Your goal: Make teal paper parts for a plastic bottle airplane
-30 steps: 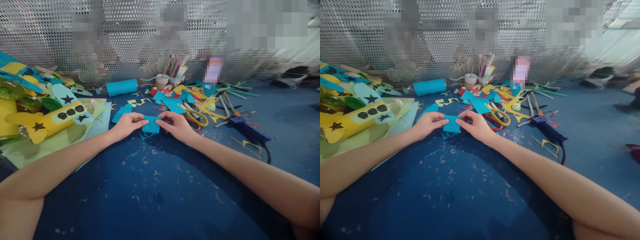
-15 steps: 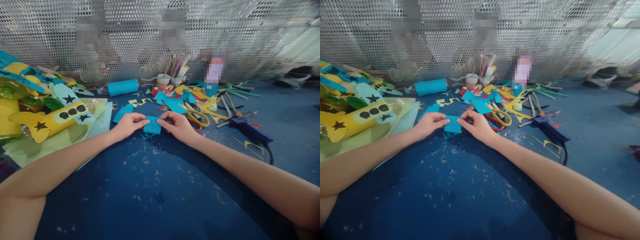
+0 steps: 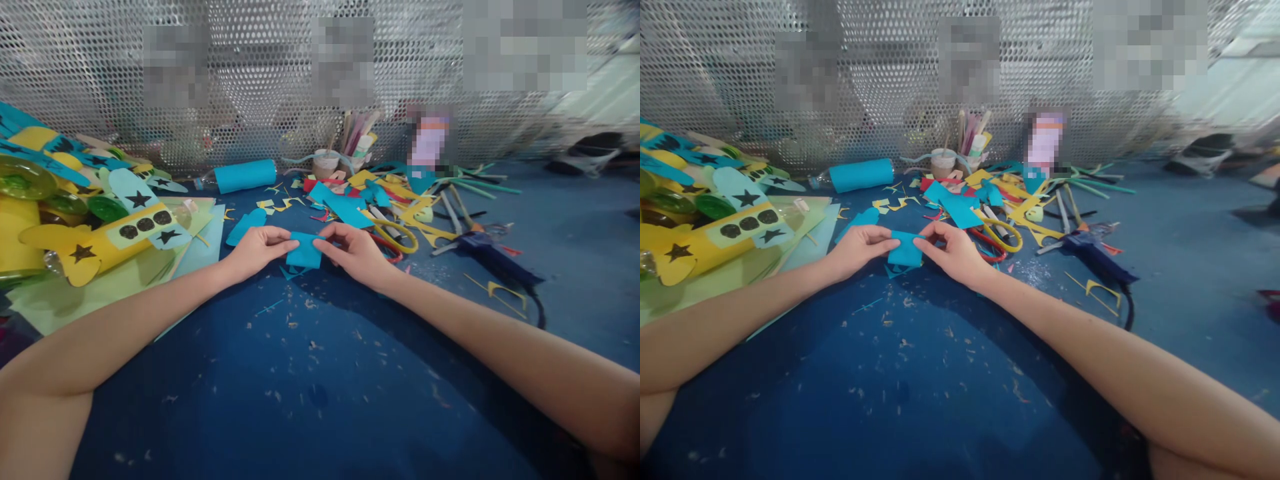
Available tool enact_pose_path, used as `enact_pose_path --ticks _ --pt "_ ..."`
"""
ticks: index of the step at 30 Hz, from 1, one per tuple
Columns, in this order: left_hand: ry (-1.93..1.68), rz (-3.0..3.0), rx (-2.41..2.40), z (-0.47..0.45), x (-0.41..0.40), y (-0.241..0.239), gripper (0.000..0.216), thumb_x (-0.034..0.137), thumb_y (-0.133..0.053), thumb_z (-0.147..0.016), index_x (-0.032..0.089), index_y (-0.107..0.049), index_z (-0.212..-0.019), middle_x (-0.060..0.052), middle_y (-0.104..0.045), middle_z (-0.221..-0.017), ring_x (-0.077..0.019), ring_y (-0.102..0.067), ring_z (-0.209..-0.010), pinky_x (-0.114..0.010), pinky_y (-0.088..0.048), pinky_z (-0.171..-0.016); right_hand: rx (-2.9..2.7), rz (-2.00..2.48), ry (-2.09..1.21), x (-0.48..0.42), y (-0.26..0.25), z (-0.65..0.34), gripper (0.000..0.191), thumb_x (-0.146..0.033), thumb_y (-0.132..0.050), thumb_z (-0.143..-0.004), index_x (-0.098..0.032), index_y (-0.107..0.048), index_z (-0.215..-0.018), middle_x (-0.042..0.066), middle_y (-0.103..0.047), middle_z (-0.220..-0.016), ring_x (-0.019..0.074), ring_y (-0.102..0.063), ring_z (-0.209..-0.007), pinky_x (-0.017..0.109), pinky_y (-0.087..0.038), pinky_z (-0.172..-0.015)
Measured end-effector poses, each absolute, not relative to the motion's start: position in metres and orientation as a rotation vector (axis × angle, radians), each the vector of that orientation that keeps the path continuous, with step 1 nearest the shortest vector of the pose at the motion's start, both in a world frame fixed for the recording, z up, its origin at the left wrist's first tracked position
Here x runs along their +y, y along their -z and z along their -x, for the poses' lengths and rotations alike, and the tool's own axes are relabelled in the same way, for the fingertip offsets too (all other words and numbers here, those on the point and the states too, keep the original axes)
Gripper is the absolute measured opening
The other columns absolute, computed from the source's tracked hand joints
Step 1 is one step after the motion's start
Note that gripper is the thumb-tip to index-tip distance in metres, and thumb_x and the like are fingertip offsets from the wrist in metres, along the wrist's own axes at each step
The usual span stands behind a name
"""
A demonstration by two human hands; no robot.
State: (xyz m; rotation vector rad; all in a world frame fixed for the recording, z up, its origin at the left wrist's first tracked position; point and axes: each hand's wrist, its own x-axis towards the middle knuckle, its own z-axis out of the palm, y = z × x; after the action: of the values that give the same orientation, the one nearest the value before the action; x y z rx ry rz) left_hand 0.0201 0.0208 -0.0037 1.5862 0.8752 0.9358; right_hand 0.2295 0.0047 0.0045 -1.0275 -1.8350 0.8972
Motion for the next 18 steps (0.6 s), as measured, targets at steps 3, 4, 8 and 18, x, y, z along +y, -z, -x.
enact_pose_path --ticks 3,4,8,18 --pt "-0.93 -1.582 0.881 -0.0205 0.0203 0.0028 0.017 0.033 -0.07 -0.077 0.016 -0.068 -0.077 0.001 -0.067 -0.069 -0.0109 -0.06 -0.063 -0.025 -0.048 -0.066 -1.838 1.02 -0.888 0.0043 -0.0051 -0.2295 0.029 -0.047 -0.062 -0.083 -0.019 -0.056 -0.079 -0.002 -0.051 -0.065 0.011 -0.047 -0.058 0.027 -0.039 -0.053" --pt "-0.928 -1.583 0.889 -0.0205 0.0202 0.0026 0.017 0.033 -0.07 -0.077 0.016 -0.068 -0.076 0.001 -0.067 -0.069 -0.0111 -0.06 -0.062 -0.025 -0.048 -0.065 -1.84 1.02 -0.887 0.0043 -0.0052 -0.2294 0.03 -0.048 -0.062 -0.083 -0.019 -0.056 -0.079 -0.002 -0.051 -0.065 0.0114 -0.047 -0.059 0.027 -0.039 -0.053" --pt "-0.925 -1.595 0.916 -0.0203 0.0199 0.0019 0.018 0.034 -0.07 -0.077 0.017 -0.067 -0.075 0.001 -0.066 -0.067 -0.0117 -0.059 -0.061 -0.026 -0.048 -0.065 -1.844 1.022 -0.884 0.0044 -0.0053 -0.2291 0.031 -0.05 -0.063 -0.082 -0.02 -0.056 -0.079 -0.002 -0.051 -0.065 0.0121 -0.048 -0.06 0.027 -0.039 -0.052" --pt "-0.924 -1.622 0.911 -0.0198 0.021 0.004 0.021 0.038 -0.069 -0.076 0.017 -0.064 -0.075 0.001 -0.064 -0.067 -0.0122 -0.059 -0.061 -0.027 -0.048 -0.065 -1.867 1.004 -0.873 0.0047 -0.0048 -0.2291 0.028 -0.047 -0.06 -0.085 -0.02 -0.055 -0.08 -0.002 -0.05 -0.064 0.0119 -0.048 -0.059 0.027 -0.039 -0.052"
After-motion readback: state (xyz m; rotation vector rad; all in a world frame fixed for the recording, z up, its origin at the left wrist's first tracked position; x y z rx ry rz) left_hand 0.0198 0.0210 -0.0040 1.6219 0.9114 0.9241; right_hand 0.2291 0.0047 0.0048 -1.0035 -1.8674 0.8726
